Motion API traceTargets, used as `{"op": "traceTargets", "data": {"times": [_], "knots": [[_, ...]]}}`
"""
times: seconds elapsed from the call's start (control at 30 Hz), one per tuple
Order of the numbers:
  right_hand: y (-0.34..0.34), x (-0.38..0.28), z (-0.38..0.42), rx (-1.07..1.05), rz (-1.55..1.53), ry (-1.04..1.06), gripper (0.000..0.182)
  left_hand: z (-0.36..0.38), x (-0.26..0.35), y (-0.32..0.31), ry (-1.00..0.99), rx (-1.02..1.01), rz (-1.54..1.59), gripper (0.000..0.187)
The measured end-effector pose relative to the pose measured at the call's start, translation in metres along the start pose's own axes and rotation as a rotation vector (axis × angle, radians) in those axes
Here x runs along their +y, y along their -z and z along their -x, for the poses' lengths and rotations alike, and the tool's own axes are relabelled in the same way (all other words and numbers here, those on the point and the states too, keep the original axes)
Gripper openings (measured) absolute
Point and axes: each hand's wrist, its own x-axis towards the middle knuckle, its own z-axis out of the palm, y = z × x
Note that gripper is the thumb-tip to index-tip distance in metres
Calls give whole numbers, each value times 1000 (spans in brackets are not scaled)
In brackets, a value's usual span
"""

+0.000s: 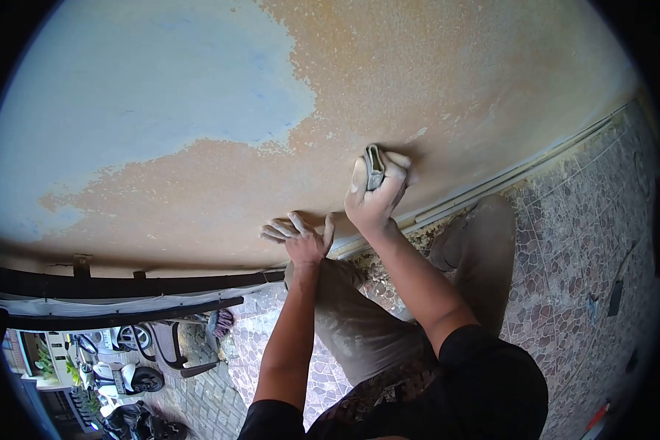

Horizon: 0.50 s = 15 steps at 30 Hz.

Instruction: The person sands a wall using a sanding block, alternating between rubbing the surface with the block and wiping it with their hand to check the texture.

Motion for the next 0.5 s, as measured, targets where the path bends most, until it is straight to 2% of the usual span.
{"op": "traceTargets", "data": {"times": [0.07, 0.13, 0.2, 0.27, 0.3, 0.37, 0.4, 0.47, 0.5], "knots": [[-5, -3, 0, 59, -55, -33, 31, 2, 0, 1, 12, -33, -1, 122], [-1, 9, 32, -55, 22, 99, 32, -1, 2, -4, -13, 18, -4, 121], [5, 42, 82, -161, 56, 146, 36, -1, 1, -5, -22, 44, -2, 119], [16, 62, 115, -307, 75, 64, 36, 3, 4, -3, 66, -51, -8, 112], [22, 58, 115, -309, 76, 58, 36, 3, 2, -5, 64, -56, -9, 112], [37, 49, 114, -350, 4, -269, 37, 6, -2, -7, 9, -19, -32, 106], [42, 44, 113, -354, 7, -270, 37, 8, -2, -5, 10, -23, -30, 106], [44, 36, 108, -295, -28, -651, 41, 6, 2, -6, 68, -55, -34, 104], [43, 34, 107, -280, -60, -734, 44, 3, 3, -6, 50, -16, -22, 105]]}}
